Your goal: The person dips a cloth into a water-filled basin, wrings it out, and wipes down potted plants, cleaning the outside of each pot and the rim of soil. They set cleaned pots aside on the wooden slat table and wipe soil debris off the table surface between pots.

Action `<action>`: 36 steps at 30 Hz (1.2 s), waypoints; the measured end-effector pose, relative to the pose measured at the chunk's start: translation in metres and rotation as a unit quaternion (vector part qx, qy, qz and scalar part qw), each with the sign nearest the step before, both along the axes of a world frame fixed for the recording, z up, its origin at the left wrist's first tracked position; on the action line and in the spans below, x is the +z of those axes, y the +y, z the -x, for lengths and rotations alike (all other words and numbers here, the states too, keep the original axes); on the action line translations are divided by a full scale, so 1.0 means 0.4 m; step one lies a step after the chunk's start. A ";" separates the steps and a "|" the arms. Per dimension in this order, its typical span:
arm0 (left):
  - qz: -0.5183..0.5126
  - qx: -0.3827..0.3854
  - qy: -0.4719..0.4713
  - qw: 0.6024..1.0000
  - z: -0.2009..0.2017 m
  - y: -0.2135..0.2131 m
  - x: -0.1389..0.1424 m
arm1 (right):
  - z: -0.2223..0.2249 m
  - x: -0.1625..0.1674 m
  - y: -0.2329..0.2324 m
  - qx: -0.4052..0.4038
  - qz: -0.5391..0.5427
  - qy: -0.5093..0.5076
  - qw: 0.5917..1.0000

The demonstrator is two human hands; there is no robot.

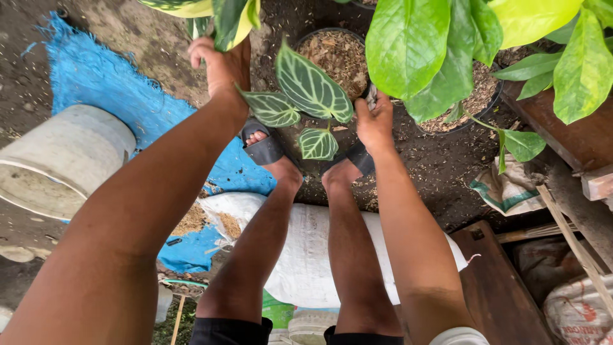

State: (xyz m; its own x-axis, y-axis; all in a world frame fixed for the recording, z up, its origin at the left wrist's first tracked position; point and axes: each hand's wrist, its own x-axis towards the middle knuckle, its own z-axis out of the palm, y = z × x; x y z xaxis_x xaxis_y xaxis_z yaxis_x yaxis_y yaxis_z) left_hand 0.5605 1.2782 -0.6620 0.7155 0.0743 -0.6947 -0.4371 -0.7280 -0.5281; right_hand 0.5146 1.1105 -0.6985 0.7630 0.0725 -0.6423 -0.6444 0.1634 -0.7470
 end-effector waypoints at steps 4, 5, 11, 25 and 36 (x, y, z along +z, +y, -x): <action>0.018 -0.021 -0.010 1.000 0.016 0.022 -0.006 | -0.041 0.000 0.044 -0.015 -0.021 0.035 0.999; 0.025 -0.026 -0.004 0.999 0.019 0.028 -0.008 | -0.050 0.000 0.057 -0.009 -0.013 0.035 0.999; 0.038 -0.008 -0.050 0.998 0.026 0.054 -0.019 | -0.108 0.001 0.124 0.023 0.037 0.016 0.999; 0.002 0.030 0.050 0.998 0.019 0.110 -0.035 | -0.173 -0.004 0.191 -0.006 -0.002 -0.046 0.999; 0.159 0.127 0.094 0.974 0.031 0.113 -0.050 | -0.185 -0.021 0.191 0.017 0.052 -0.020 0.998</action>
